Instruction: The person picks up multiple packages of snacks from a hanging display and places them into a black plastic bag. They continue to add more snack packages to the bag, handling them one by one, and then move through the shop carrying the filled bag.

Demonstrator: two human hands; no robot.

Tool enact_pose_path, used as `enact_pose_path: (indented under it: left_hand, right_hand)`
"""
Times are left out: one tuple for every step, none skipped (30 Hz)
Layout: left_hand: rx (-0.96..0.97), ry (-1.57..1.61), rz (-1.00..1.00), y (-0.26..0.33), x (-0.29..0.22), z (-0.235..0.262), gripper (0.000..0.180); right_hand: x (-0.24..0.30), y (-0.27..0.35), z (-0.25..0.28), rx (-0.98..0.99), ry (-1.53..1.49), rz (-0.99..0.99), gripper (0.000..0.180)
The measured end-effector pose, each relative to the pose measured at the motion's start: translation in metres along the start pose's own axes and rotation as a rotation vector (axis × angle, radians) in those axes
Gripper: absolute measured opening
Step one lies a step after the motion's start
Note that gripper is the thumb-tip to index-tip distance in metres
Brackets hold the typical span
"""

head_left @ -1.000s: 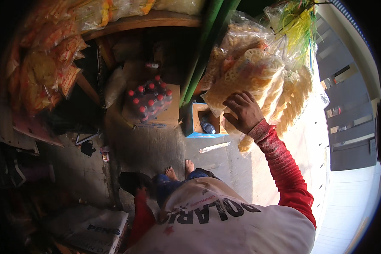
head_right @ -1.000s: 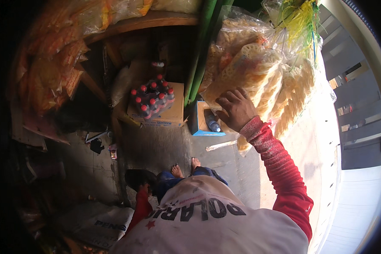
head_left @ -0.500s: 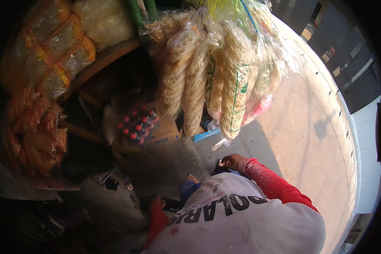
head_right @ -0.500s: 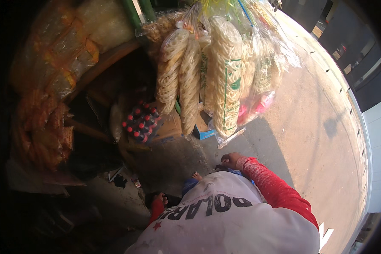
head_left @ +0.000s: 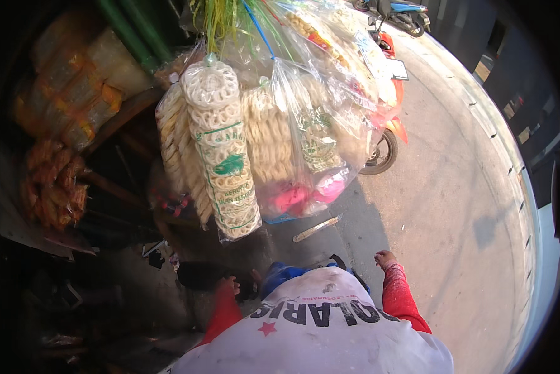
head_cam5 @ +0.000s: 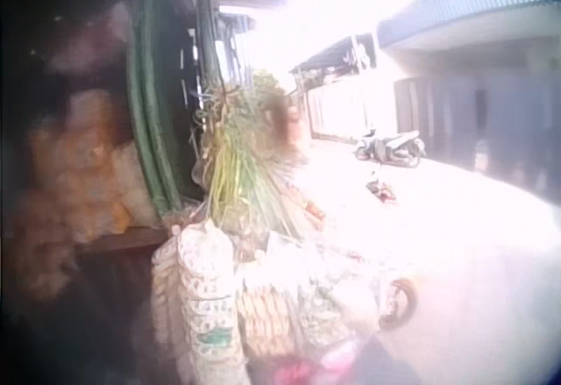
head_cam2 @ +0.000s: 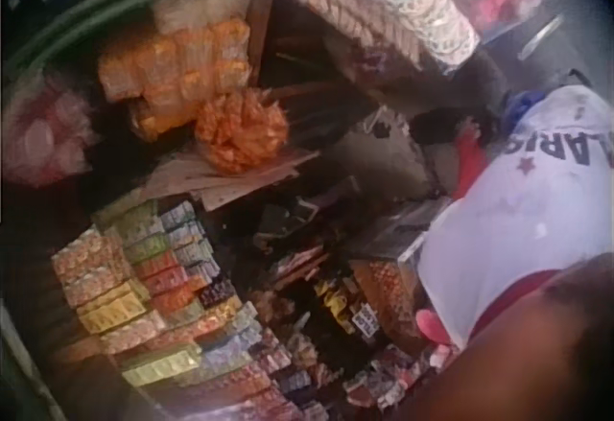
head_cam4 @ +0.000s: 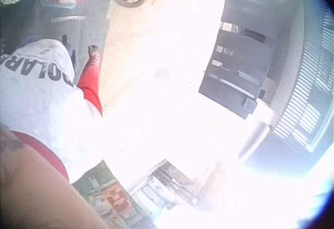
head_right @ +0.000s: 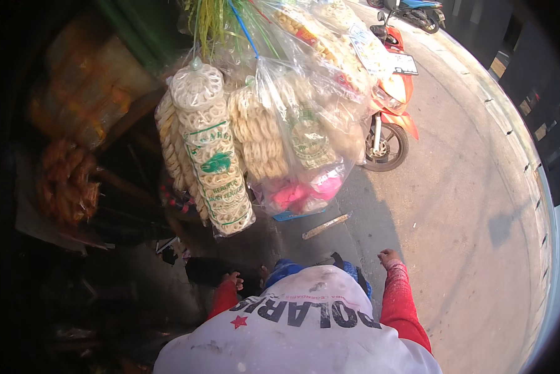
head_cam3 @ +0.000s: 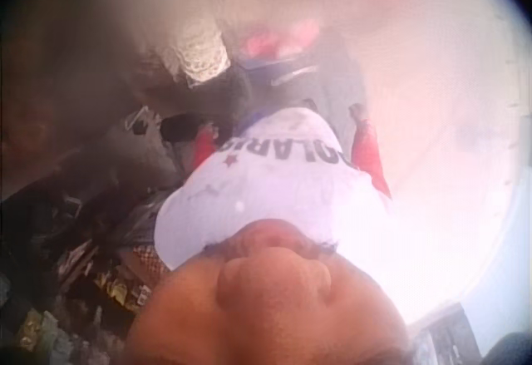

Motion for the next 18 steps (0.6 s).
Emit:
enact_pose_path:
  left_hand:
    - [0.089,-0.019,0.032,0.008,0.010,-0.030,0.049]
    - [0.165,-0.043,0.058,0.018,0.017,-0.052,0.052]
    - [0.162,-0.061,0.045,0.028,0.023,-0.071,0.051]
    - [0.163,-0.081,0.038,0.039,0.029,-0.092,0.050]
    - [0.147,-0.197,0.006,0.049,0.029,-0.111,0.044]
    - [0.141,-0.309,-0.023,0.057,0.028,-0.133,0.039]
    - [0.159,-0.378,-0.046,0.066,0.027,-0.153,0.034]
    - [0.180,-0.444,-0.076,0.074,0.023,-0.175,0.030]
    - [0.202,-0.509,-0.106,0.083,0.019,-0.196,0.026]
    - [0.203,-0.516,-0.109,0.096,0.014,-0.216,0.026]
    - [0.200,-0.521,-0.114,0.106,0.012,-0.235,0.026]
    - [0.198,-0.526,-0.119,0.116,0.008,-0.252,0.026]
    - [0.213,-0.566,-0.099,0.118,0.010,-0.261,0.026]
    - [0.233,-0.607,-0.082,0.116,0.014,-0.274,0.027]
    - [0.261,-0.644,-0.062,0.113,0.019,-0.289,0.028]
    - [0.262,-0.730,-0.081,0.112,0.021,-0.305,0.028]
    - [0.264,-0.812,-0.100,0.111,0.023,-0.322,0.028]
    - [0.266,-0.893,-0.118,0.110,0.025,-0.339,0.028]
  right_hand:
    - [-0.011,-0.011,0.008,-0.008,-0.040,0.021,0.029]
    - [-0.020,-0.021,0.007,-0.006,-0.092,0.044,0.029]
    - [-0.022,-0.029,0.012,-0.011,-0.046,0.053,0.029]
    - [-0.027,-0.034,0.018,-0.017,0.003,0.054,0.028]
    - [-0.034,-0.038,0.019,0.004,-0.005,0.043,0.028]
    - [-0.042,-0.043,0.022,0.017,-0.007,0.031,0.028]
    - [-0.051,-0.048,0.027,0.026,-0.004,0.021,0.028]
    - [-0.055,-0.053,0.029,0.055,0.015,0.041,0.029]
    - [-0.057,-0.058,0.029,0.084,0.036,0.062,0.029]
    - [-0.053,-0.064,0.031,0.111,0.052,0.088,0.030]
    - [-0.043,-0.069,0.037,0.124,0.122,0.119,0.031]
    - [-0.032,-0.075,0.045,0.135,0.195,0.149,0.031]
    - [-0.020,-0.079,0.051,0.157,0.268,0.180,0.032]
    - [-0.004,-0.086,0.058,0.123,0.291,0.257,0.034]
    - [0.012,-0.094,0.068,0.083,0.320,0.329,0.036]
    - [0.026,-0.103,0.079,0.106,0.272,0.356,0.036]
    - [0.043,-0.110,0.094,0.129,0.228,0.382,0.037]
    - [0.061,-0.114,0.111,0.158,0.133,0.435,0.038]
Point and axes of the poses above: each hand's wrist, its own y-axis away from the middle knuckle, its own z-axis out of the back of the hand, x = y × z, the point moved 7 cm from there along -y, towards the middle knuckle, and after that the axes turned 13 degrees about y, right-handed, at the moved point
